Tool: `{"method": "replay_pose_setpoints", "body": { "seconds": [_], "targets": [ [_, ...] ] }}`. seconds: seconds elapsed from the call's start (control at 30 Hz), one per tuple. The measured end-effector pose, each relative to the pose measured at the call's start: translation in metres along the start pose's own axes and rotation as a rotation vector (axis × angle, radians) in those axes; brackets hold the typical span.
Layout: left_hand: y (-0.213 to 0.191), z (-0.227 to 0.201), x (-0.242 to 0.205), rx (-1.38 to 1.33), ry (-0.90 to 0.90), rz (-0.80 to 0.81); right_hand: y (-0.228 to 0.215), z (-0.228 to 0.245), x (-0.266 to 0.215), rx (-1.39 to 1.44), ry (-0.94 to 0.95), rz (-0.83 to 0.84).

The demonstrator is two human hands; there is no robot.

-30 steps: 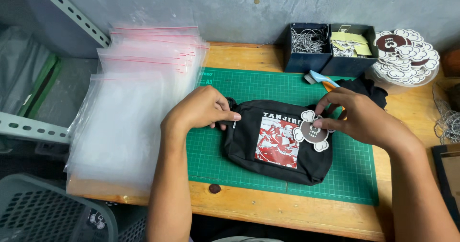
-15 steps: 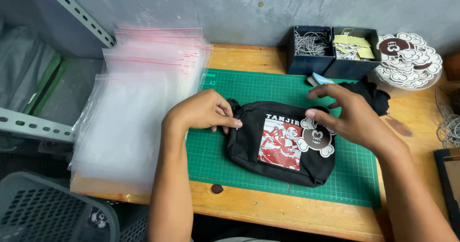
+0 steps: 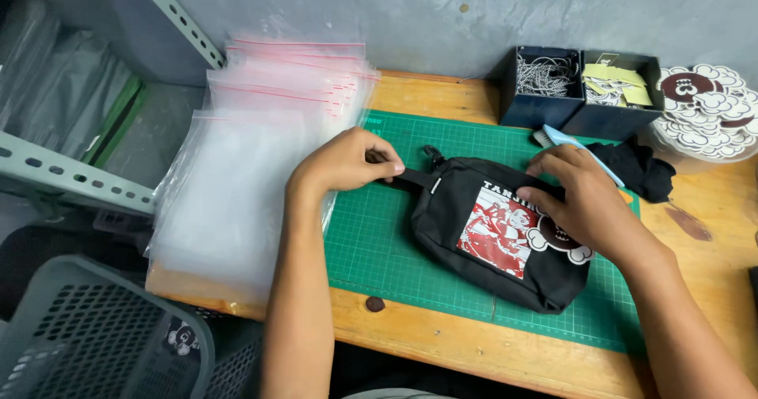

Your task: The person attaches a small bear-shaped charm to a black bag using a metal clasp. They then attach a long black strap to the bag, adjusting its length and securing it. Finally, the person places the completed bag into a clear plastic zip-lock bag and seals it.

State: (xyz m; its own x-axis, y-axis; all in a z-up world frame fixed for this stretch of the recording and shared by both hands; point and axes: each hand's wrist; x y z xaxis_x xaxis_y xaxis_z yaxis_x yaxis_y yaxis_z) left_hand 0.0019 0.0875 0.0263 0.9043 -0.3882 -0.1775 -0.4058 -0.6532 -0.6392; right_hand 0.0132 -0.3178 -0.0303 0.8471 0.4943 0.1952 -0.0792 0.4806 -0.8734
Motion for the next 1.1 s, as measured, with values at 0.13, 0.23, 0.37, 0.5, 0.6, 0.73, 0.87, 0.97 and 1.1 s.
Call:
{"method": "replay_pose_setpoints", "body": {
  "seconds": [0.13,0.23,0.37,0.5,0.6,0.73,0.87,0.97,1.1],
  "targets": [
    [0.012,0.020,0.010,0.115,-0.026,-0.091,0.001,0.002,-0.001,-0.012,0.009,0.003],
    [0.013,0.017,0.011,0.203,-0.108,-0.180,-0.005,0.006,0.000,-0.069,0.042,-0.010],
    [0.012,0.008,0.007,0.039,-0.126,-0.199,-0.006,0.004,-0.001,-0.149,0.179,0.015],
    [0.013,0.017,0.014,-0.095,0.014,-0.295,-0.003,-0.001,-0.001,-0.119,0.213,0.038],
    [0.015,0.014,0.015,-0.054,-0.047,-0.329,-0.005,0.002,0.000,-0.120,0.207,0.036],
    [0.022,0.010,0.020,-0.113,-0.101,-0.428,-0.011,0.014,0.001,-0.101,0.169,0.018],
    [0.023,0.009,0.014,0.140,0.025,-0.585,-0.019,0.030,0.008,-0.074,0.043,-0.115],
    [0.020,-0.013,-0.007,0.226,0.042,-0.675,-0.027,0.060,0.021,0.022,-0.006,-0.206],
    [0.028,-0.021,-0.050,0.216,0.099,-0.794,-0.029,0.114,0.047,0.138,-0.037,-0.205]
  ]
}}
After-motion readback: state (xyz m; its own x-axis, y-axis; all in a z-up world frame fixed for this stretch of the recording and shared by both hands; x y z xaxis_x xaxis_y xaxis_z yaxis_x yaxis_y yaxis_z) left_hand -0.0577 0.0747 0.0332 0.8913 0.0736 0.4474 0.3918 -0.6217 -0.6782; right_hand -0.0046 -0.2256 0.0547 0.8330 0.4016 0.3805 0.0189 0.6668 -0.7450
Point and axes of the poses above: each hand's wrist, its own x-axis towards the middle knuckle, its own y-axis out of the palm, z = x × y, and after that the axes turned 5 degrees about y, right-handed
